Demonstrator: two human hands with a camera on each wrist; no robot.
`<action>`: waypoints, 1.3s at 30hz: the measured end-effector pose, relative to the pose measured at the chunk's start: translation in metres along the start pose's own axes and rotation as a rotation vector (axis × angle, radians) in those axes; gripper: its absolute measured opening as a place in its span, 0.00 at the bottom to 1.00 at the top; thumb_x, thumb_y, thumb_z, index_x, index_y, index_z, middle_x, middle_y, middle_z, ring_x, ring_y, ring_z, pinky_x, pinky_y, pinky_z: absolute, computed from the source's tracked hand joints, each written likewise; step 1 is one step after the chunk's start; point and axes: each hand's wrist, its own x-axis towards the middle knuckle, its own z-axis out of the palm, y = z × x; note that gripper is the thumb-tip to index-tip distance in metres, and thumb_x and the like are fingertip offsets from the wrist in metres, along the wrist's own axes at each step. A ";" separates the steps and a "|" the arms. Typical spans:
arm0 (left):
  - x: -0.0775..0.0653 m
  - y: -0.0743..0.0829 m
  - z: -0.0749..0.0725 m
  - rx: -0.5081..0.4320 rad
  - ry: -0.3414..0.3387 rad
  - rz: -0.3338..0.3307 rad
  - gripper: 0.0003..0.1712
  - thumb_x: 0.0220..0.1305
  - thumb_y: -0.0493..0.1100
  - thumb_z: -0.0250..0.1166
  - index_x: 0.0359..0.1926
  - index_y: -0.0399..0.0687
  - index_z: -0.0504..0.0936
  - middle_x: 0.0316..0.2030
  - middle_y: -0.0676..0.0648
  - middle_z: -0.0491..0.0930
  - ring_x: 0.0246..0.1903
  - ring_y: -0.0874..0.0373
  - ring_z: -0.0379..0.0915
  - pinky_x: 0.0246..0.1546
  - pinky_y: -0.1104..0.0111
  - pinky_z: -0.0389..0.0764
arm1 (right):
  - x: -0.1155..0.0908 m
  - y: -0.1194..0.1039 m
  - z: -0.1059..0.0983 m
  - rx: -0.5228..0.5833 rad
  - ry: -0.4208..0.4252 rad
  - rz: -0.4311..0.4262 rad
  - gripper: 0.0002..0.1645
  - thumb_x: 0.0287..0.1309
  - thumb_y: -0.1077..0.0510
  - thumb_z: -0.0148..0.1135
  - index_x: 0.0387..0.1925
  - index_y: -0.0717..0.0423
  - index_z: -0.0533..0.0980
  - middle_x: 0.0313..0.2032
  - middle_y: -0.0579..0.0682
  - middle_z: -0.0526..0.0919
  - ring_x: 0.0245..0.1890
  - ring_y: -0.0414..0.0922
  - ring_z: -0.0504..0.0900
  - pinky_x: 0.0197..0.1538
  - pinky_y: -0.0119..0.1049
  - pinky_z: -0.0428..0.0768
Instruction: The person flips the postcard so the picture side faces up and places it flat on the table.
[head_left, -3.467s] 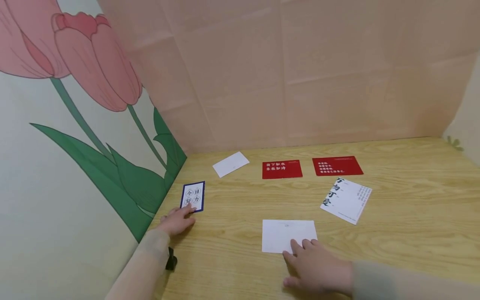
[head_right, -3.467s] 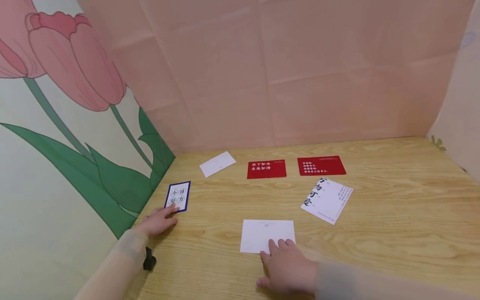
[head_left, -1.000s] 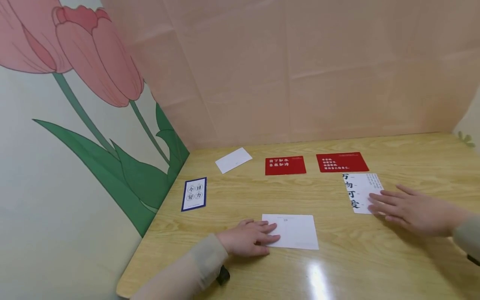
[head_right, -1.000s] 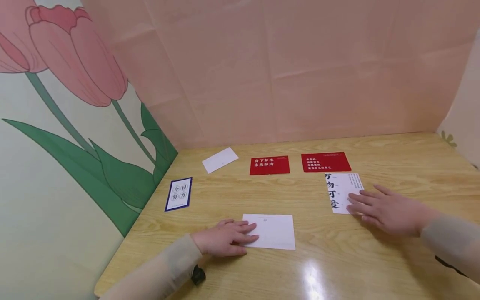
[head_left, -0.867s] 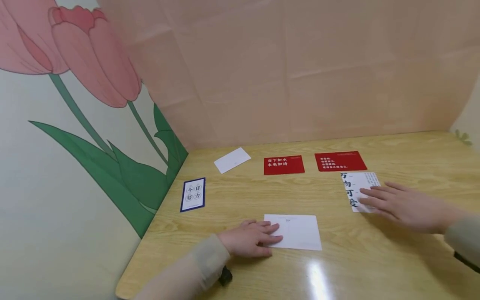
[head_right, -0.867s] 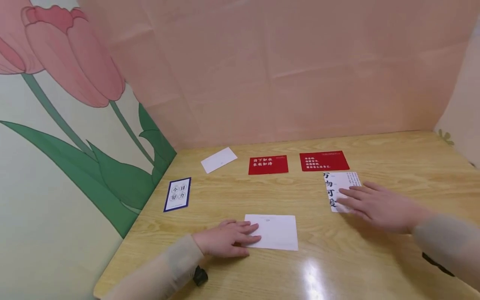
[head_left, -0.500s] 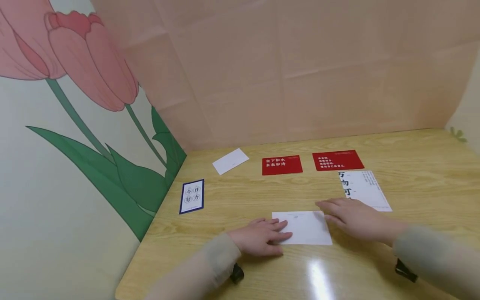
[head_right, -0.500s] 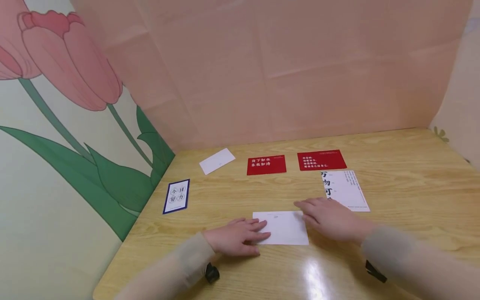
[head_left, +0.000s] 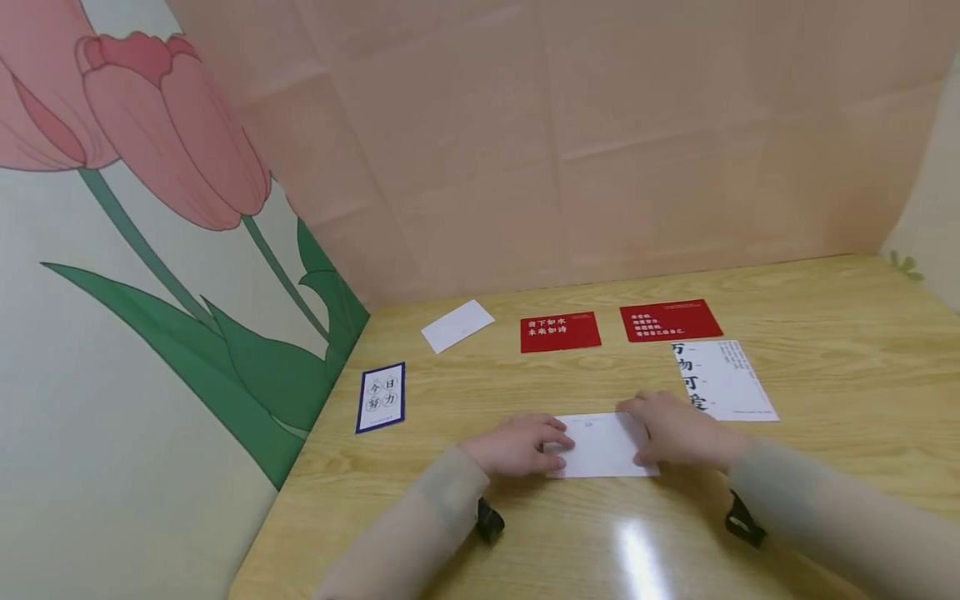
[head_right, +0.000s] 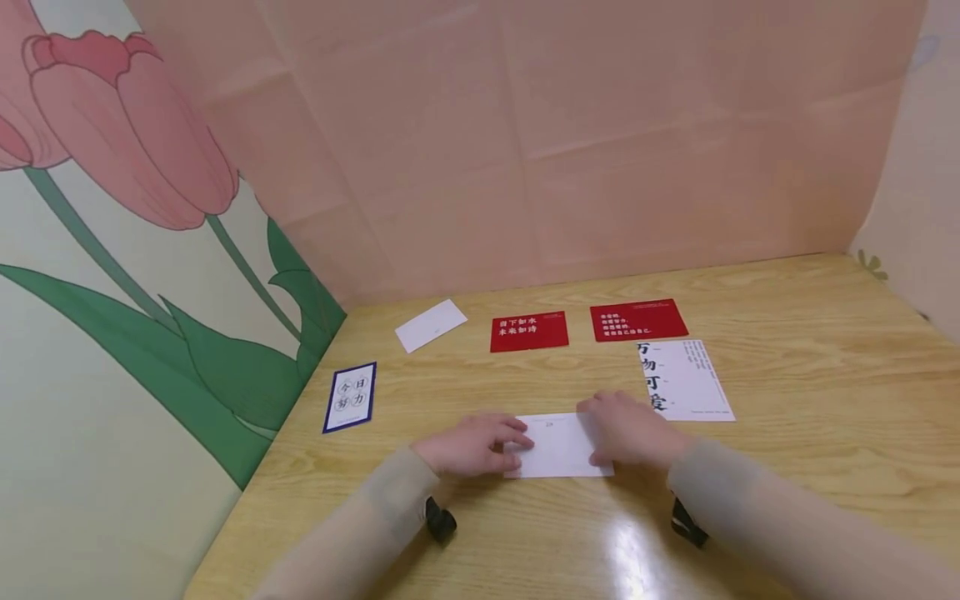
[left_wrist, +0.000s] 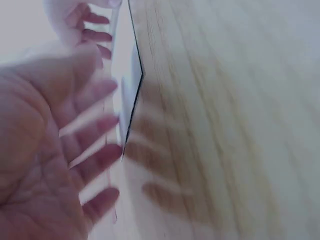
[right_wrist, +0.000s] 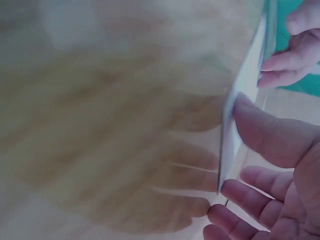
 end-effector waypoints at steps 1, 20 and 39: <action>0.003 0.000 -0.001 -0.006 0.026 -0.037 0.24 0.64 0.55 0.62 0.61 0.62 0.76 0.63 0.58 0.68 0.64 0.60 0.60 0.64 0.58 0.60 | 0.001 0.000 -0.001 0.005 0.003 -0.005 0.42 0.38 0.49 0.80 0.57 0.57 0.75 0.52 0.58 0.77 0.51 0.58 0.75 0.53 0.59 0.72; 0.041 0.005 -0.014 -0.118 0.088 -0.440 0.32 0.42 0.52 0.80 0.50 0.58 0.77 0.47 0.55 0.73 0.44 0.60 0.66 0.51 0.65 0.72 | 0.026 0.008 -0.015 0.095 -0.139 0.158 0.37 0.34 0.51 0.81 0.48 0.56 0.73 0.40 0.52 0.75 0.39 0.50 0.73 0.44 0.50 0.76; 0.054 -0.003 -0.015 -0.014 0.049 -0.445 0.30 0.37 0.56 0.80 0.42 0.57 0.76 0.37 0.56 0.74 0.40 0.59 0.66 0.49 0.62 0.67 | 0.030 0.008 -0.010 0.210 -0.206 0.283 0.43 0.32 0.52 0.82 0.51 0.55 0.68 0.38 0.52 0.77 0.37 0.50 0.75 0.43 0.49 0.75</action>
